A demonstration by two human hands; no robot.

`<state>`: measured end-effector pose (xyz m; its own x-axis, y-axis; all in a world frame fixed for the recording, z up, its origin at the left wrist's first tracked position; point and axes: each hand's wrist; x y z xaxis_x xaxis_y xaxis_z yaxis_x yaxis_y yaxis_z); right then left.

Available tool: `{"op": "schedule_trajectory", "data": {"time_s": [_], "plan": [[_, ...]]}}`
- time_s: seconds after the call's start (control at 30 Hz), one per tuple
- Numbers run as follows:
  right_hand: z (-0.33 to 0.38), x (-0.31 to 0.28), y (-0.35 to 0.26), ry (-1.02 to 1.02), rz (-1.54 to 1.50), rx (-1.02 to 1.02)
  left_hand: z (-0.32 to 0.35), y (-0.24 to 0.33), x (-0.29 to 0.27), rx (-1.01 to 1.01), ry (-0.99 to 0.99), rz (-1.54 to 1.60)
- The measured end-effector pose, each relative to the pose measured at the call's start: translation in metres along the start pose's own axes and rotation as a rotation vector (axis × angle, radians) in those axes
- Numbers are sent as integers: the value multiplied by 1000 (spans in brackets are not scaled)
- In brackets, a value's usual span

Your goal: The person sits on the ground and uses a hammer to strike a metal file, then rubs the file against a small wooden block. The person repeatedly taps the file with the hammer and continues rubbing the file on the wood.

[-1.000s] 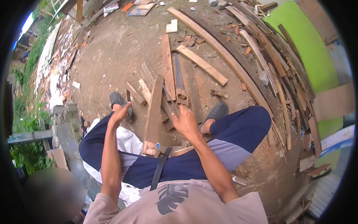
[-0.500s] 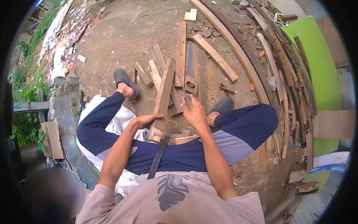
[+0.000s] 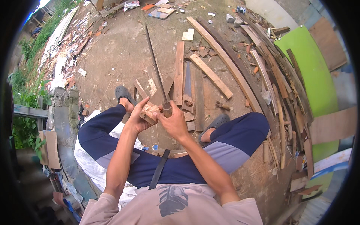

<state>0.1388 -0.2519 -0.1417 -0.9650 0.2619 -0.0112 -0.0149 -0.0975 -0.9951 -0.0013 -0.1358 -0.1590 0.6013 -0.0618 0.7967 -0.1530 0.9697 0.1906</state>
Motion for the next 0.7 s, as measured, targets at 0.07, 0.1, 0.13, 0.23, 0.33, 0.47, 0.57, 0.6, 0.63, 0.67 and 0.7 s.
{"op": "schedule_trajectory", "data": {"time_s": [0.07, 0.1, 0.13, 0.23, 0.33, 0.47, 0.57, 0.6, 0.63, 0.67, 0.7], "plan": [[-6, 4, 5, 12, -29, 53, -3, 3, -4, -41, -140, 57], [-7, 7, 6, 15, -63, 72, 7, -6, 26, 110, 28, -73], [-7, 7, 7, 18, -98, 91, 2, -6, 17, 99, 2, -73], [-8, 0, 2, 25, -148, 185, -6, -10, 17, 132, -3, -95], [-12, -1, 7, 74, -162, 60, -13, -6, 17, 153, -35, -145], [-32, -13, 7, 115, -306, 42, -25, 14, 31, 95, -57, -144], [-46, -24, -10, 132, -616, 196, -37, 27, 37, 107, -78, -231], [-48, -28, -10, 158, -623, 186, -42, 28, 45, 124, -34, -296], [-50, -33, -11, 184, -629, 175, -48, 27, 53, 142, 9, -360], [-52, -37, -11, 210, -636, 165, -53, 27, 61, 160, 53, -425], [-54, -41, -10, 239, -609, 144, -55, 26, 71, 167, 49, -491]]}}
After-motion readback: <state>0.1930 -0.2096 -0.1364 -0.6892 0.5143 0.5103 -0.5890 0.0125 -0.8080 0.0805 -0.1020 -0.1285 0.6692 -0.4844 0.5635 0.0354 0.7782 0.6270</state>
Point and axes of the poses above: each hand's wrist, its own z-axis away from the middle knuckle, its own x-axis out of the palm, y = z × x, and after that the axes turned 8 degrees about -y, right-handed
